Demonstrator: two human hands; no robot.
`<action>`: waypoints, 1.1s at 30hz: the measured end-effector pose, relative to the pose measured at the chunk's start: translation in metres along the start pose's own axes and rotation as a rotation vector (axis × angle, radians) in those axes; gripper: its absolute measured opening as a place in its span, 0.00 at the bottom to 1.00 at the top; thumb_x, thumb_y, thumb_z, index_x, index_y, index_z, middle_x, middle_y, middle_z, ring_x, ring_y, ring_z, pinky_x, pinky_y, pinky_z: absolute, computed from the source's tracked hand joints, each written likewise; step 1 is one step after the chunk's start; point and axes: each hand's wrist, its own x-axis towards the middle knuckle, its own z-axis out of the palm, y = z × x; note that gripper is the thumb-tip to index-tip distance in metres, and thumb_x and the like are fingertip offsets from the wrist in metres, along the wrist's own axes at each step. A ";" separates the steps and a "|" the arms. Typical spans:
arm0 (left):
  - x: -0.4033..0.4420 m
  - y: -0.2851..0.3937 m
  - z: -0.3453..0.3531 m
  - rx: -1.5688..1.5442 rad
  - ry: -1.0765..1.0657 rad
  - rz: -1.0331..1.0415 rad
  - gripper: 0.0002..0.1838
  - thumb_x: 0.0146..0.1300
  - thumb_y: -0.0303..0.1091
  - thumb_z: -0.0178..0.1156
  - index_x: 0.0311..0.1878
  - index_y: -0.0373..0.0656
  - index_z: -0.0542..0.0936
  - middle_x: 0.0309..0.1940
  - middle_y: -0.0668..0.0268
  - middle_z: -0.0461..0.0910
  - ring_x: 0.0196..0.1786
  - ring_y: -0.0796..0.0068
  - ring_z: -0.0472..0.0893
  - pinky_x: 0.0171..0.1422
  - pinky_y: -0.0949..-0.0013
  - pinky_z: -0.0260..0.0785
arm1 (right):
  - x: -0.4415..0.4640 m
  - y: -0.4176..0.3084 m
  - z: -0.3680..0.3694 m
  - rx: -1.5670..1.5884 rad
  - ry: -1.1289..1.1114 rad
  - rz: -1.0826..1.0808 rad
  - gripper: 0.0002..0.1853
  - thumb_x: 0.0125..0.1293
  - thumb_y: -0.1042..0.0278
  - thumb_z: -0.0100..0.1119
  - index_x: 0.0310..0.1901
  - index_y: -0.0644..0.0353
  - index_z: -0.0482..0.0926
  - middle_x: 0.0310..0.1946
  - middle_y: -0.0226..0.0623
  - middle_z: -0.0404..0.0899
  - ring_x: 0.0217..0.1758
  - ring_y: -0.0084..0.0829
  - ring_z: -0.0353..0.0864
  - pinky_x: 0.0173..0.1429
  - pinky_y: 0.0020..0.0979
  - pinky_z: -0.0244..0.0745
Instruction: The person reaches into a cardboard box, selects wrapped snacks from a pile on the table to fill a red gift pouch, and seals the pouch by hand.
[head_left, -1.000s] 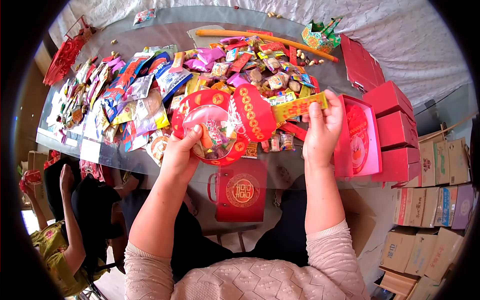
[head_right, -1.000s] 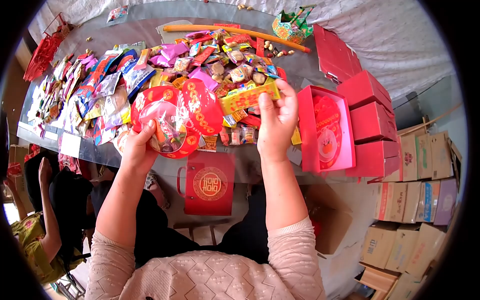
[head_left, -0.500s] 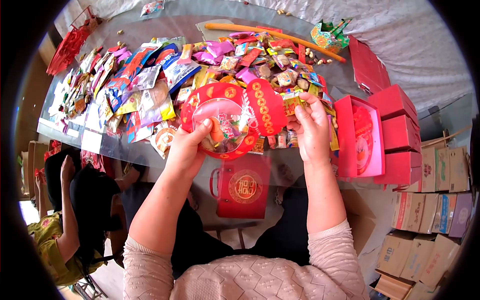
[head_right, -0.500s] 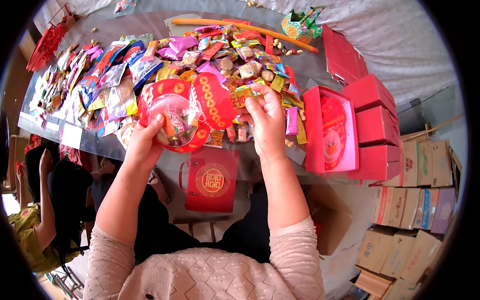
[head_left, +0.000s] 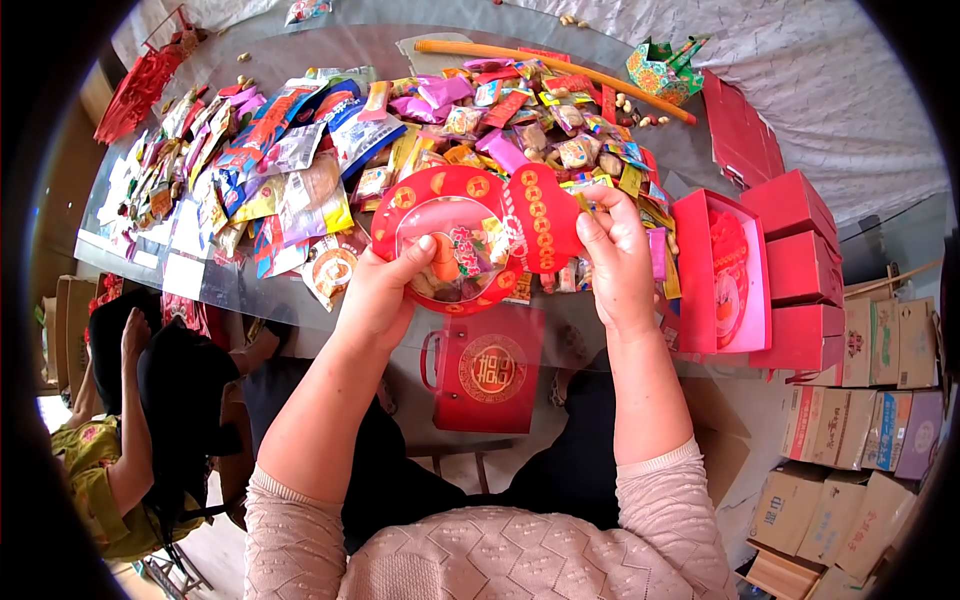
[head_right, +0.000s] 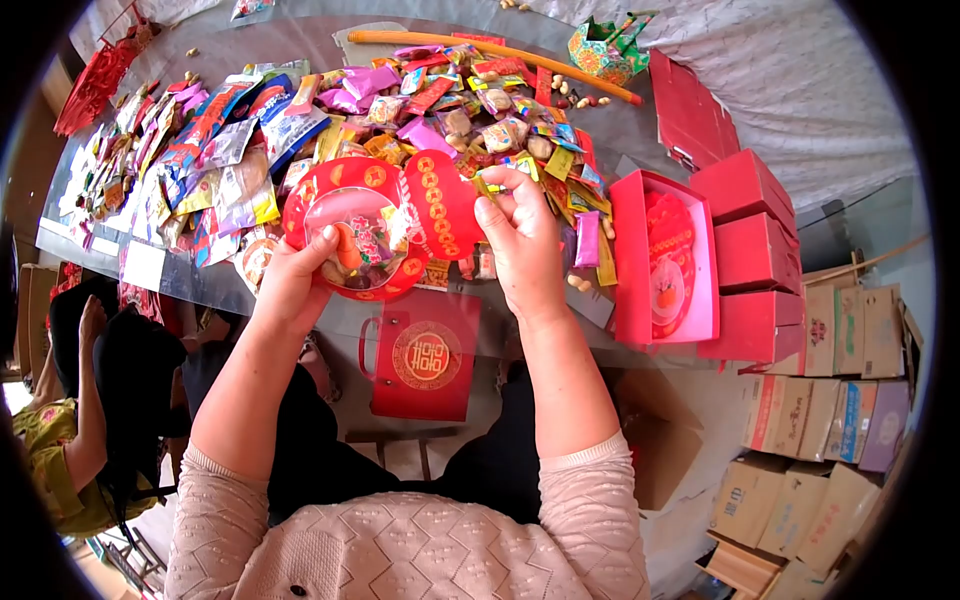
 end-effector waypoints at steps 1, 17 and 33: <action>0.003 -0.002 -0.009 0.018 -0.022 -0.009 0.17 0.71 0.33 0.65 0.60 0.41 0.79 0.52 0.64 0.85 0.55 0.69 0.85 0.63 0.61 0.77 | 0.000 0.002 -0.002 0.003 -0.006 0.009 0.13 0.76 0.74 0.58 0.59 0.60 0.73 0.42 0.32 0.84 0.45 0.19 0.80 0.55 0.24 0.75; 0.001 -0.001 0.001 -0.033 0.078 0.009 0.17 0.72 0.34 0.63 0.62 0.45 0.79 0.53 0.67 0.85 0.56 0.70 0.84 0.64 0.59 0.76 | 0.001 0.003 -0.010 -0.153 -0.053 0.069 0.09 0.75 0.78 0.54 0.53 0.62 0.79 0.41 0.25 0.81 0.43 0.14 0.78 0.50 0.20 0.73; 0.001 0.001 -0.002 -0.056 0.013 0.009 0.24 0.71 0.33 0.65 0.68 0.40 0.74 0.62 0.61 0.81 0.64 0.64 0.82 0.70 0.56 0.74 | 0.011 0.010 -0.027 -0.043 -0.117 0.101 0.08 0.71 0.83 0.59 0.49 0.61 0.78 0.45 0.29 0.83 0.49 0.17 0.81 0.56 0.21 0.75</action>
